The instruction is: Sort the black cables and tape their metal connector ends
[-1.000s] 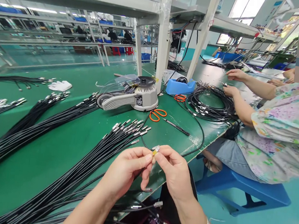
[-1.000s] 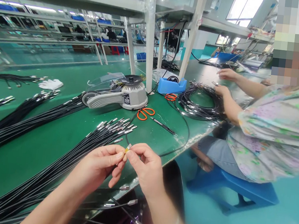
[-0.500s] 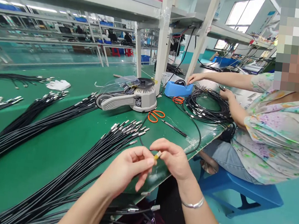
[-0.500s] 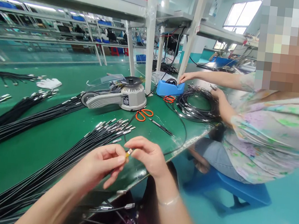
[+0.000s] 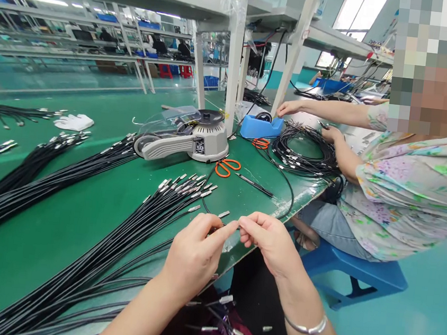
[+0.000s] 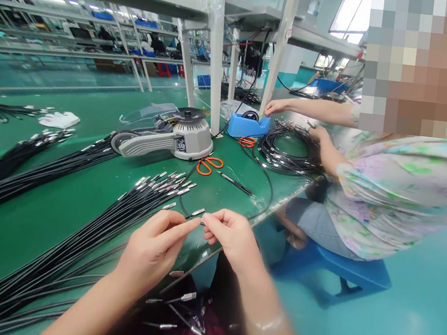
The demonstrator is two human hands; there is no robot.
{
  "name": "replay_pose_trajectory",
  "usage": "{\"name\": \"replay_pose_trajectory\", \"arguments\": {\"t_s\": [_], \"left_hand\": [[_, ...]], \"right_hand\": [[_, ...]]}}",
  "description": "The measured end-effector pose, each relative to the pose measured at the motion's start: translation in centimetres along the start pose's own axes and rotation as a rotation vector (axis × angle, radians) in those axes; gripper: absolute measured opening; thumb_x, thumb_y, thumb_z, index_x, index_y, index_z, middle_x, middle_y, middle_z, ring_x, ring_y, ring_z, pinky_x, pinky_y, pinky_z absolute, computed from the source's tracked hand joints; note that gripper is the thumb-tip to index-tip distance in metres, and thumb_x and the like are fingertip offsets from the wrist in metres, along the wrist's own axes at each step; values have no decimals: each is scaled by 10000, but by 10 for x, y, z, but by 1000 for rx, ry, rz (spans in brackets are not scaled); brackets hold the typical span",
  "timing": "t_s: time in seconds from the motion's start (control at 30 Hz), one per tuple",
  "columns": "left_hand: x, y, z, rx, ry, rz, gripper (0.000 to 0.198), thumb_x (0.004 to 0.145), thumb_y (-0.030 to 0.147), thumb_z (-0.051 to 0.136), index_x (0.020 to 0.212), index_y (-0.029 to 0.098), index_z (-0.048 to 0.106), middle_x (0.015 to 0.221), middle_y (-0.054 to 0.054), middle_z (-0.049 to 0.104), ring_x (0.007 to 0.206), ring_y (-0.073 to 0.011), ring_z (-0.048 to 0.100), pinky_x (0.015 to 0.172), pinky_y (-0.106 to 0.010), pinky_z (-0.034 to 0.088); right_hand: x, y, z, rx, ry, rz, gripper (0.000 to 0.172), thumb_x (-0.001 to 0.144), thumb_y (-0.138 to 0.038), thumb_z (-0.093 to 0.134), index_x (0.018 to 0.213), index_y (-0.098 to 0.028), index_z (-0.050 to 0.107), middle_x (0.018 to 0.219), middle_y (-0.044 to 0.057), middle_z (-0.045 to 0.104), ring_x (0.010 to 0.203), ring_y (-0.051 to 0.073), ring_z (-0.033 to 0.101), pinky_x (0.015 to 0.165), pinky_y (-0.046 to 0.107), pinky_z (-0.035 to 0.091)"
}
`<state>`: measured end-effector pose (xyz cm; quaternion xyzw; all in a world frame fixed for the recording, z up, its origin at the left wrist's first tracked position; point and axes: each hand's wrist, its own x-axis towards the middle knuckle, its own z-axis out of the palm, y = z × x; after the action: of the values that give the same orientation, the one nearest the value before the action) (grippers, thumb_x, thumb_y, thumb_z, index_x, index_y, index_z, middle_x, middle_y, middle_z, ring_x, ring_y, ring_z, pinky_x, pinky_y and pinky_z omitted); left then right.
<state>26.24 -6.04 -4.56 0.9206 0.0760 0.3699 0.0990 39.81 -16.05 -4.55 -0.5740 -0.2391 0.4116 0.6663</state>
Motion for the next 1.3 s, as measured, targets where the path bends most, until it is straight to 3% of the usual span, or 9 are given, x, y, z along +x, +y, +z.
{"name": "replay_pose_trajectory", "arguments": {"t_s": [0.07, 0.13, 0.3, 0.37, 0.47, 0.7, 0.87, 1.07, 1.3], "left_hand": [[0, 0, 1, -38, 4, -16, 312, 856, 95, 442, 1014, 247, 664, 781, -38, 590, 695, -124, 538, 610, -221, 451], [2, -1, 1, -146, -32, -121, 259, 862, 140, 460, 982, 235, 669, 786, -33, 605, 701, -122, 556, 629, -226, 465], [15, -5, -17, -407, -358, -522, 222, 788, 288, 603, 991, 216, 656, 829, -8, 677, 733, -141, 616, 688, -249, 494], [20, -7, -26, -433, -461, -568, 150, 787, 280, 583, 867, 210, 689, 800, -6, 694, 716, -151, 621, 658, -246, 484], [24, -6, -30, -449, -504, -566, 193, 810, 276, 529, 754, 203, 699, 728, -5, 689, 661, -149, 607, 597, -235, 460], [16, 5, -12, -373, -378, -427, 179, 831, 245, 526, 885, 238, 697, 852, -17, 695, 764, -150, 621, 707, -252, 472], [16, 8, -13, -403, -402, -471, 141, 827, 276, 560, 870, 237, 689, 836, 0, 702, 753, -144, 636, 696, -237, 476], [13, 12, -9, -318, -302, -415, 129, 838, 241, 546, 818, 218, 671, 779, -1, 690, 728, -138, 628, 697, -241, 470], [10, 14, -2, -261, -297, -434, 144, 855, 224, 527, 820, 210, 666, 786, 3, 693, 732, -136, 629, 701, -245, 465]], "right_hand": [[0, 1, -1, 2, -7, 33, 291, 681, -406, 726, 643, -136, 624, 577, -11, 598, 514, 84, 536, 515, 206, 427], [0, 2, -3, 1, -6, 51, 301, 674, -414, 730, 651, -130, 632, 581, -7, 602, 513, 82, 535, 517, 205, 426], [0, 7, -9, -44, 7, 9, 291, 691, -407, 721, 706, -123, 658, 598, -3, 612, 533, 86, 545, 545, 215, 443], [-1, 9, -10, -88, 10, -24, 283, 708, -405, 708, 728, -126, 665, 615, 4, 623, 554, 94, 554, 565, 226, 455], [-4, 9, -11, -143, 4, -74, 279, 732, -413, 681, 756, -136, 671, 646, 12, 633, 598, 113, 570, 602, 248, 471], [-8, 9, -13, -193, 31, -49, 297, 718, -429, 683, 670, -145, 614, 573, -9, 591, 540, 108, 535, 554, 242, 443], [-10, 11, -14, -164, 20, -49, 286, 727, -418, 680, 677, -147, 602, 583, -17, 585, 541, 102, 537, 562, 239, 445], [-14, 8, -14, -168, 17, -39, 287, 724, -417, 687, 667, -150, 598, 580, -23, 587, 541, 102, 536, 577, 244, 438], [-15, 12, -14, -188, 33, -103, 255, 770, -394, 652, 713, -150, 605, 614, -16, 587, 591, 111, 529, 610, 256, 428]]}}
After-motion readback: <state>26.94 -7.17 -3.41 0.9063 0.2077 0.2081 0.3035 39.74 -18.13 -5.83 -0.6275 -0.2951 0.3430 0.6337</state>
